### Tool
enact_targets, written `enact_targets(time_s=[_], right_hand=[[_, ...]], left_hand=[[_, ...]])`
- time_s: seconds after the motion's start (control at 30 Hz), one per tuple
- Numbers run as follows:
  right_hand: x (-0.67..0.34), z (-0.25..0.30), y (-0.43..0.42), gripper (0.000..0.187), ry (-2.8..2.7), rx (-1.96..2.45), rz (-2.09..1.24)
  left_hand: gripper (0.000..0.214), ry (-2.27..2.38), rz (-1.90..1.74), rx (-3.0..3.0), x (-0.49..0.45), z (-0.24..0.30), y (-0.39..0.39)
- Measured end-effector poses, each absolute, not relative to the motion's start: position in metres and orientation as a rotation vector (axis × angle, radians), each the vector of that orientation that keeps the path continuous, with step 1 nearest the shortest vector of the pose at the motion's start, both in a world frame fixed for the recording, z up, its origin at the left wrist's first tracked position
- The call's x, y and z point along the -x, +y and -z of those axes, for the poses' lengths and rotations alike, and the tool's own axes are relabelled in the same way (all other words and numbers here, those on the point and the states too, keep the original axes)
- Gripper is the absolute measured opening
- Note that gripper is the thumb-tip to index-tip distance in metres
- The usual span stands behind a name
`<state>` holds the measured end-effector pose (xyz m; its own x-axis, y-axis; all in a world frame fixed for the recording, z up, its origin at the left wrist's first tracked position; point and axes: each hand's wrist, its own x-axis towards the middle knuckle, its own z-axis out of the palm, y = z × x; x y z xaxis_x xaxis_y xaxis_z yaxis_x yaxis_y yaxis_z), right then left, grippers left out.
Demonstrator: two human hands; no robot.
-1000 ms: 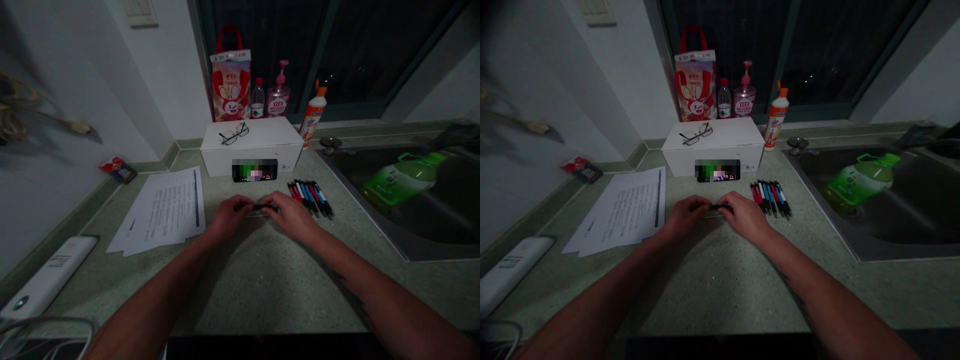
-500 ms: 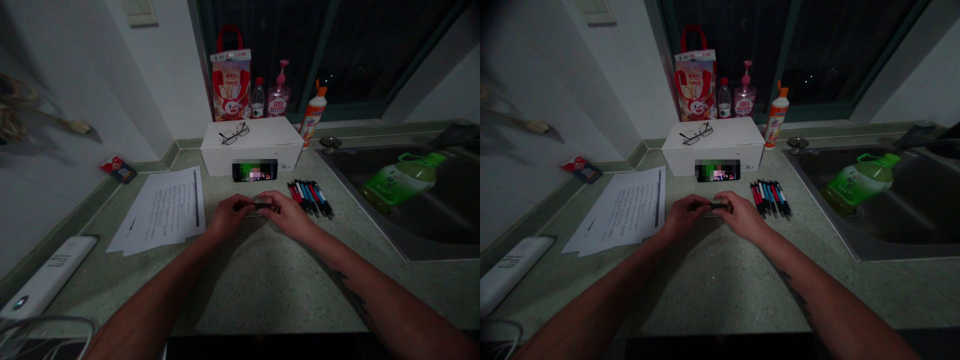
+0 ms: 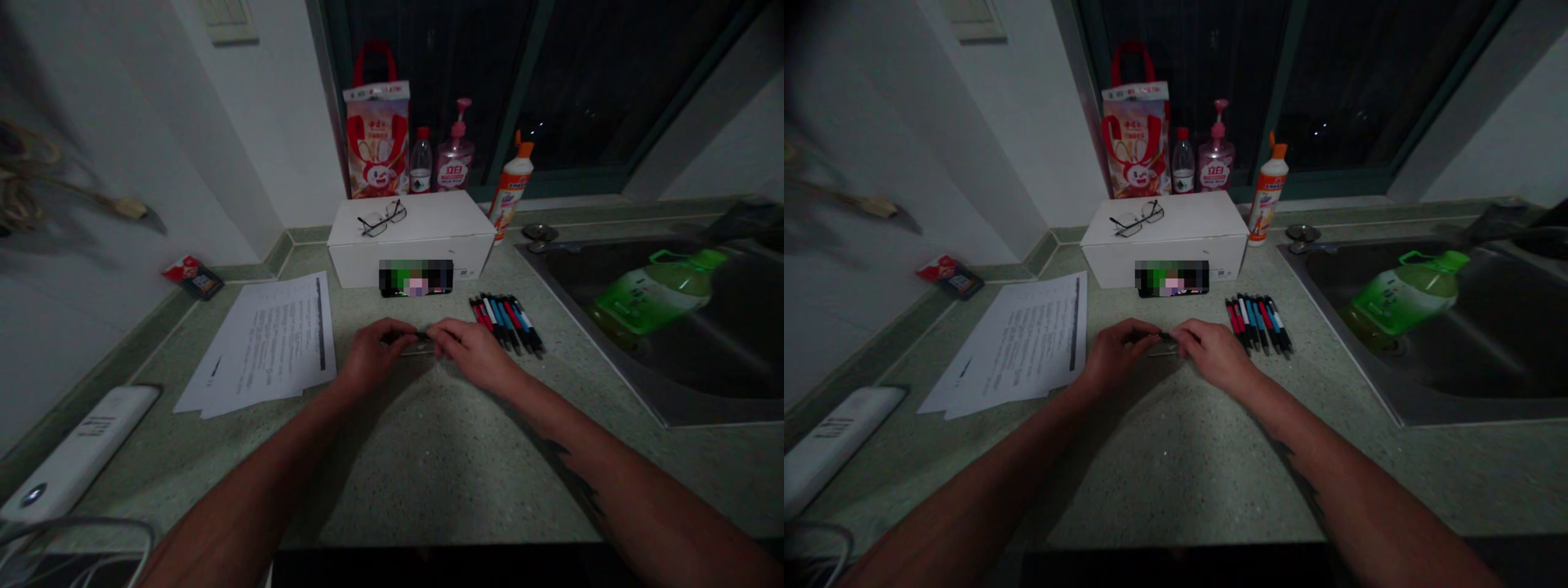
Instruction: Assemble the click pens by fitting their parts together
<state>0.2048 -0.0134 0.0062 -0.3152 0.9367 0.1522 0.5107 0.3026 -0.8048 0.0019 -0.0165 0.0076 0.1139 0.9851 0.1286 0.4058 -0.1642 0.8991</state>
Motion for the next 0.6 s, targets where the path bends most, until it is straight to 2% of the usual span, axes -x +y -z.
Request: enact_targets(time_s=[0.03,0.1,0.2,0.27,0.33,0.4,0.47,0.57,0.6], right_hand=[[-0.2049,-0.0067,-0.0133,0.029,-1.948,1.285,-0.887],[-0.2049,-0.0078,-0.0132,0.018,-1.904,1.265,-0.911],[-0.2051,-0.0091,-0.0134,0.024,-1.83,1.226,-0.937],[-0.2055,-0.0097,-0.0131,0.015,-1.847,1.239,-0.955],[-0.2058,-0.01,-0.0126,0.021,-1.853,1.251,-0.967],[-0.2057,-0.0097,-0.0122,0.018,-1.816,1.236,-0.96],[-0.2054,-0.009,-0.0123,0.026,-1.788,1.217,-0.949],[-0.2054,-0.0078,-0.0125,0.016,-1.848,1.243,-0.944],[-0.2056,-0.0071,-0.0124,0.019,-1.866,1.256,-0.944]], left_hand=[[0.007,1.373,-1.026,-1.678,-0.0016,-0.0068,-0.0163],[0.007,1.367,-1.033,-1.685,-0.0012,-0.006,-0.0162],[0.007,1.359,-1.04,-1.677,-0.0015,-0.0064,-0.0165],[0.007,1.357,-1.039,-1.666,-0.0018,-0.0074,-0.017],[0.007,1.362,-1.041,-1.662,-0.0021,-0.0085,-0.0174],[0.007,1.37,-1.04,-1.667,-0.002,-0.0092,-0.0175],[0.007,1.374,-1.04,-1.674,-0.0017,-0.0092,-0.0173],[0.008,1.362,-1.048,-1.681,-0.0012,-0.0079,-0.0165],[0.008,1.357,-1.052,-1.679,-0.001,-0.0071,-0.0162]])
